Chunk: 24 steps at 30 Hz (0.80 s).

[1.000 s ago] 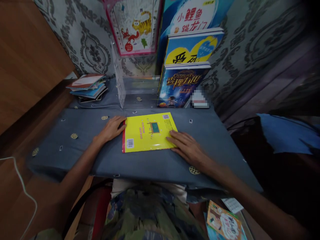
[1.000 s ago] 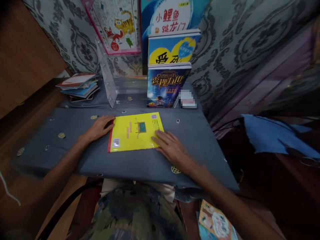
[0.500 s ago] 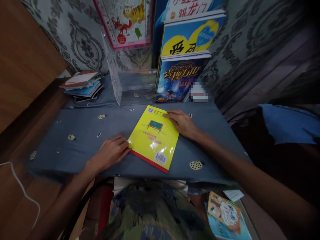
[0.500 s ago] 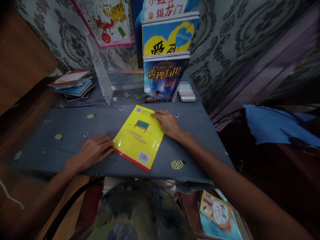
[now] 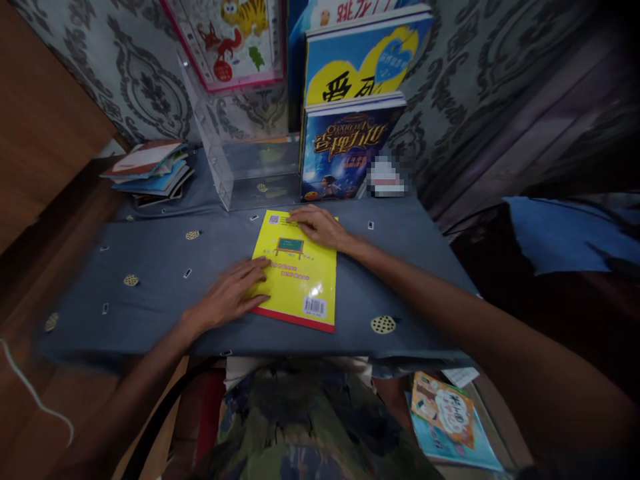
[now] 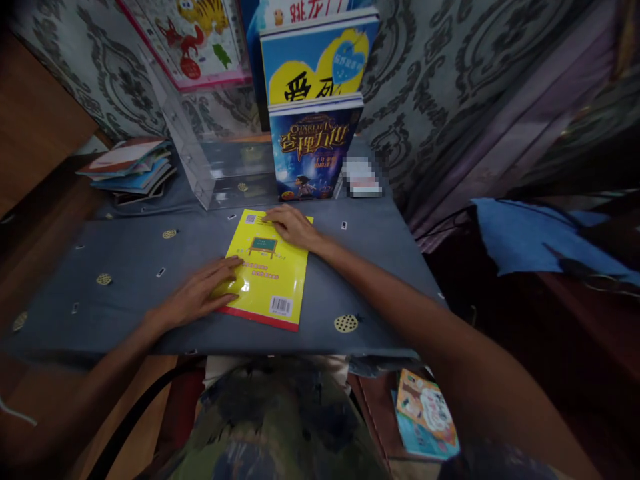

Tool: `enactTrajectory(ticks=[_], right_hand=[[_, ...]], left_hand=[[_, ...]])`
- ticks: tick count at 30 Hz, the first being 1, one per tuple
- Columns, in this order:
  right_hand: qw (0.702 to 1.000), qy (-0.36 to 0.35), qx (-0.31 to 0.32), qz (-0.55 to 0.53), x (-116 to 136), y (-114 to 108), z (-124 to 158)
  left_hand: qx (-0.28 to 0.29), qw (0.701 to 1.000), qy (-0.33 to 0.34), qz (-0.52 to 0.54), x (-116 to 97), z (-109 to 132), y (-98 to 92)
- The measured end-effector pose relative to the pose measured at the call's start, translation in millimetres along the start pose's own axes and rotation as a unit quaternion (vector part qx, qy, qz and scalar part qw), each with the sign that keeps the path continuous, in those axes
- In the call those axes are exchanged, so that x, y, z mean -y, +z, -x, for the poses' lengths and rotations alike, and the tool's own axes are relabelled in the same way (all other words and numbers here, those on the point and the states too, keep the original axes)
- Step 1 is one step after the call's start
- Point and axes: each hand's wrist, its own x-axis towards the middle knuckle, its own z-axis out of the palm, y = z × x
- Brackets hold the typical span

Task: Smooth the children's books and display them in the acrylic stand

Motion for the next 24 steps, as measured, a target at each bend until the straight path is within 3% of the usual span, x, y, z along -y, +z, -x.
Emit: enactTrajectory(ticks=[7,13,18,24], right_hand=[[0.993,-0.111,0.040,-0.004,-9.6,16.3,-39.7],[0.986,-0.157,0.046,0.022,-7.6,16.6,-49.1],[0.989,-0.115,0.036,0.089,2.9,10.3,-43.1],[0.995,0.000,0.043,0.092,10.7,10.9,-21.5]], left_hand=[[0.003,0.999,-0.035,-0.007,7.1,-11.0,1.5],[-0.001,0.994,-0.095,-0.050,31.5,-41.7,3.5],[-0.008,0.990,-0.117,-0.080,46.5,-64.1,3.9],[-0.015,0.988,-0.123,-0.097,48.2,-66.5,8.1]])
